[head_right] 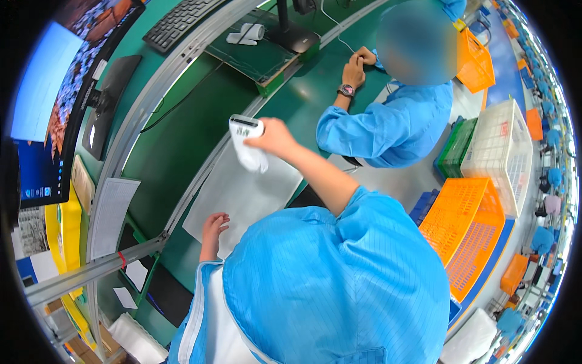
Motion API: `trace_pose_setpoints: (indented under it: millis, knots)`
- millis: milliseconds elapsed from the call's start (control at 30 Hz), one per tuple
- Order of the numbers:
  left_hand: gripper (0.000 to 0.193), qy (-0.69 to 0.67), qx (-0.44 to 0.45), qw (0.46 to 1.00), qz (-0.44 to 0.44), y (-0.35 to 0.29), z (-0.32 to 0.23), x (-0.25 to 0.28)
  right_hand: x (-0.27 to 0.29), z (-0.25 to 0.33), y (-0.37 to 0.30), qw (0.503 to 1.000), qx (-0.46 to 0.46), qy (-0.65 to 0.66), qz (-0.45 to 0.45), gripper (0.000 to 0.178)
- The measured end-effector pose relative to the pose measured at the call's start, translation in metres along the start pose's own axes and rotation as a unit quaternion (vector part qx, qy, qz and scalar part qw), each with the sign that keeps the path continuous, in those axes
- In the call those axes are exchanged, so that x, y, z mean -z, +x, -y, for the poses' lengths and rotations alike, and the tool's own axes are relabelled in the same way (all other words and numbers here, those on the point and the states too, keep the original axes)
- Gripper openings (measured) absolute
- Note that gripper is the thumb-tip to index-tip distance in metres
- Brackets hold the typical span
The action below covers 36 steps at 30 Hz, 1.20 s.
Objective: Assembling and inspecting electronic devices at a factory workstation.
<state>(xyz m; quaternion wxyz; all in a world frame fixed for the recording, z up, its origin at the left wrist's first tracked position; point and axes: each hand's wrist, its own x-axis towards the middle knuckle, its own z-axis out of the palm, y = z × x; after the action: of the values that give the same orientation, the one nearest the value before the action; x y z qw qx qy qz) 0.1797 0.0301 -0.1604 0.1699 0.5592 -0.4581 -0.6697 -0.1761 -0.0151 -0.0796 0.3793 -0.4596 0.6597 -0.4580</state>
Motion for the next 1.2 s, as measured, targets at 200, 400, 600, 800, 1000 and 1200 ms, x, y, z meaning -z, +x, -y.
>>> trace_pose_setpoints:
  millis: [200, 400, 600, 800, 1000, 1200]
  knots:
    - [0.074, 0.083, -0.145, 0.984, -0.057, -0.003, 0.007, -0.016, -0.107, -0.018, -0.04, 0.969, -0.084, 0.135, 0.189, 0.036]
    - [0.112, 0.246, -0.191, 0.934, -0.174, -0.038, -0.006, -0.024, -0.176, 0.0, -0.08, 0.945, -0.165, 0.116, 0.257, 0.039]
    - [0.098, 0.064, -0.165, 0.945, -0.277, -0.041, 0.059, 0.04, -0.243, 0.003, -0.088, 0.914, -0.181, 0.066, 0.356, 0.09]
    - [0.088, 0.046, -0.145, 0.86, -0.487, -0.071, 0.111, 0.129, -0.225, -0.071, -0.065, 0.934, 0.06, -0.155, 0.315, 0.082]
    - [0.083, 0.255, 0.15, 0.732, -0.614, -0.13, 0.135, 0.23, -0.136, -0.071, -0.083, 0.935, -0.036, -0.314, 0.158, 0.074]
    - [0.106, 0.348, 0.315, 0.681, -0.562, -0.177, 0.199, 0.319, -0.103, -0.117, -0.097, 0.94, -0.044, -0.33, 0.08, 0.072]
